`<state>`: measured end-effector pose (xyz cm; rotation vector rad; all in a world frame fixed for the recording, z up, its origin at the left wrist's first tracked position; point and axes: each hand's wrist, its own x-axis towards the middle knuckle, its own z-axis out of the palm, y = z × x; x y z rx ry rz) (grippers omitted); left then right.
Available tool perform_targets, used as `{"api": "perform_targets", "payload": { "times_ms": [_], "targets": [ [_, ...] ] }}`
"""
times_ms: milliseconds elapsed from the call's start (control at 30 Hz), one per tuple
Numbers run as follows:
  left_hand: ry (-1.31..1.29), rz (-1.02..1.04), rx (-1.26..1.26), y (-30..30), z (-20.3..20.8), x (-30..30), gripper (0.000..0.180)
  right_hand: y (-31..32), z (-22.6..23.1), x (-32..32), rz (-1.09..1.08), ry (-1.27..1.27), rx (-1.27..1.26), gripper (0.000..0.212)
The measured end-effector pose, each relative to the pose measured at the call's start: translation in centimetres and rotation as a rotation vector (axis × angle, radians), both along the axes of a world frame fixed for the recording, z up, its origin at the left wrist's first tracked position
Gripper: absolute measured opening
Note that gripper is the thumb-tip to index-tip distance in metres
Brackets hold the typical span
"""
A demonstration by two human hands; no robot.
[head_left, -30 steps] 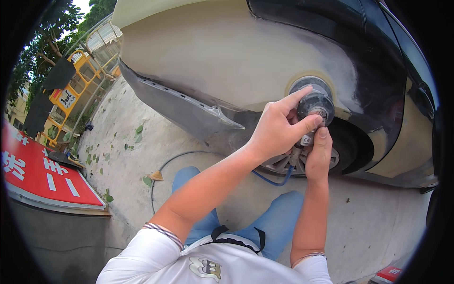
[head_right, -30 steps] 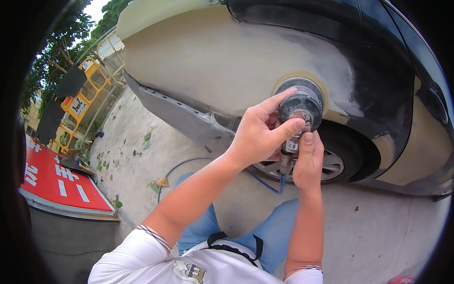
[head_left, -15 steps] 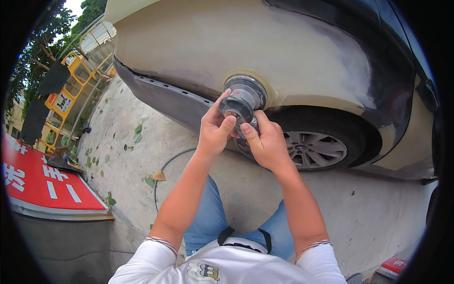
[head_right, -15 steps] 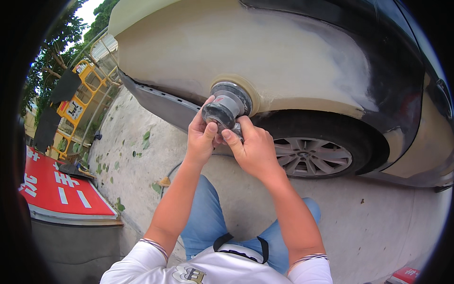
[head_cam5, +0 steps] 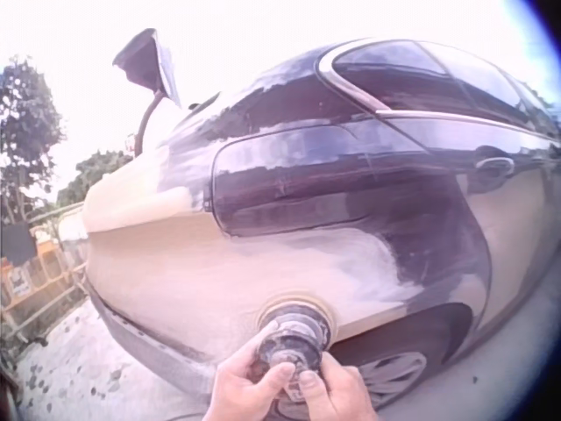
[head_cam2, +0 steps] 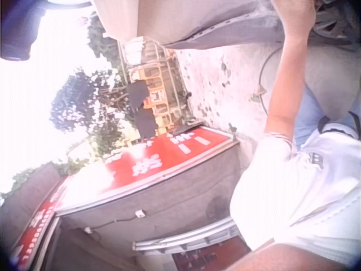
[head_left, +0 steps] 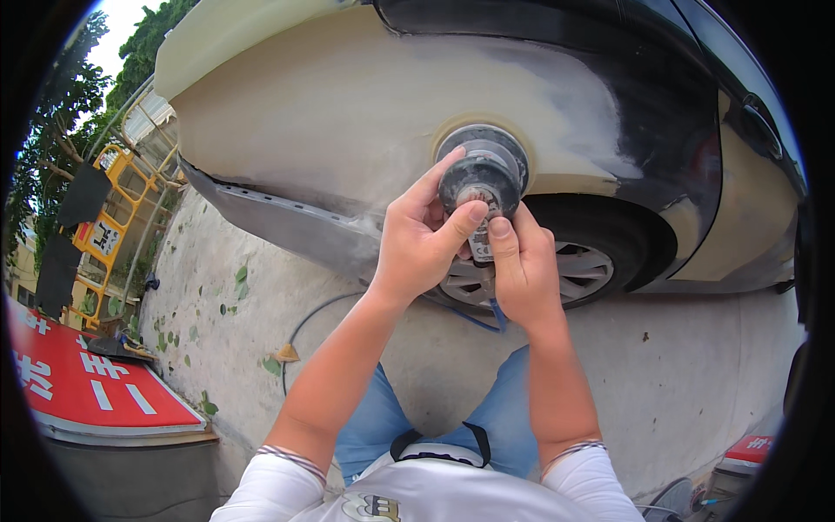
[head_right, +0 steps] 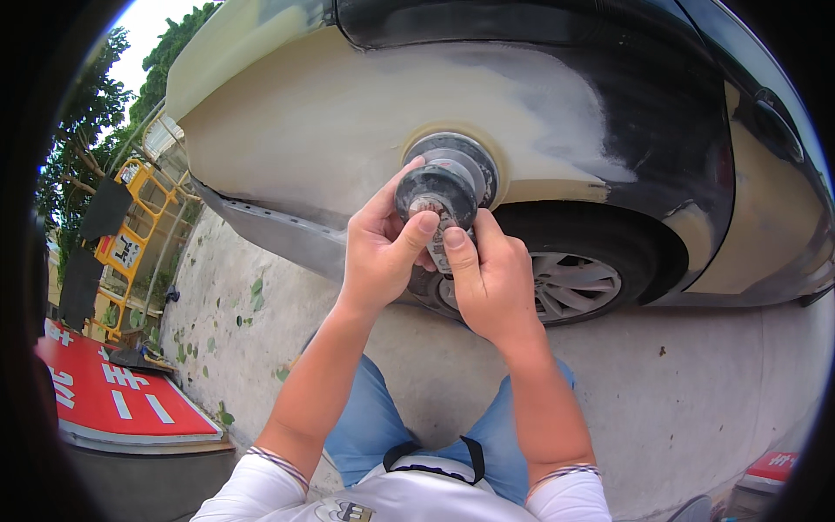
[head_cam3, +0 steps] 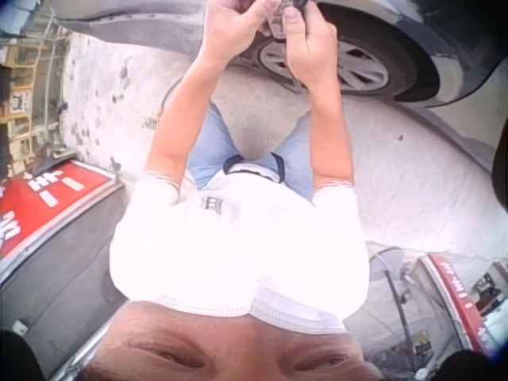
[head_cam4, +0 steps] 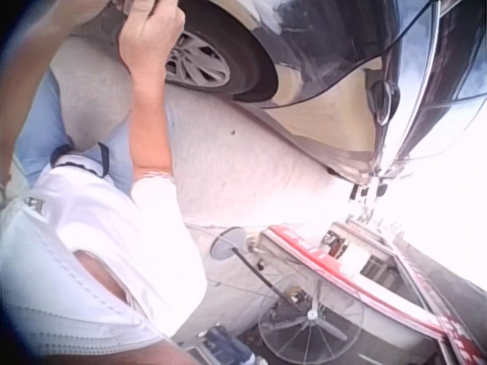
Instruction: The person uses a pneumatic orbital sander to smooth a beige filler patch on the rear quarter panel of a black car. They repeatedly sand the area and periodically pause to wipe away dust and feel the surface with their hand to check smoothness.
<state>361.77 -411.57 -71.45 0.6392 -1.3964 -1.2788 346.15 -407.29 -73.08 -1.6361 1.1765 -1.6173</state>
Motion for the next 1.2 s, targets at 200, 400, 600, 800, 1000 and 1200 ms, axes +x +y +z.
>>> {"api": "perform_targets", "payload": {
  "times_ms": [200, 400, 600, 800, 1000, 1200],
  "targets": [
    [-0.284, -0.017, -0.201, -0.1, 2.7, -8.1, 0.067, 1.9, -0.2, -7.0, 0.021, -0.239, 0.008, 0.055],
    [-0.350, 0.046, -0.383, -0.1, 3.9, -13.3, 0.066, 1.8, -4.2, -12.8, -0.034, -0.405, 0.047, 0.060],
    [-0.326, 0.063, -0.240, 0.9, 2.7, -9.3, 0.069, 1.2, -4.5, -10.0, 0.129, -0.313, -0.037, 0.062],
    [-0.007, -0.001, 0.055, 1.4, -1.3, 0.2, 0.078, -0.4, -2.9, -1.2, 0.249, -0.140, 0.052, 0.055],
    [0.085, 0.099, 0.096, 0.3, -5.8, 7.4, 0.084, -2.8, -3.6, 4.1, 0.248, 0.243, 0.025, 0.052],
    [0.182, 0.198, 0.136, -1.7, -10.1, 14.4, 0.098, -5.4, -4.1, 10.2, 0.237, 0.545, 0.003, 0.051]
  ]
}}
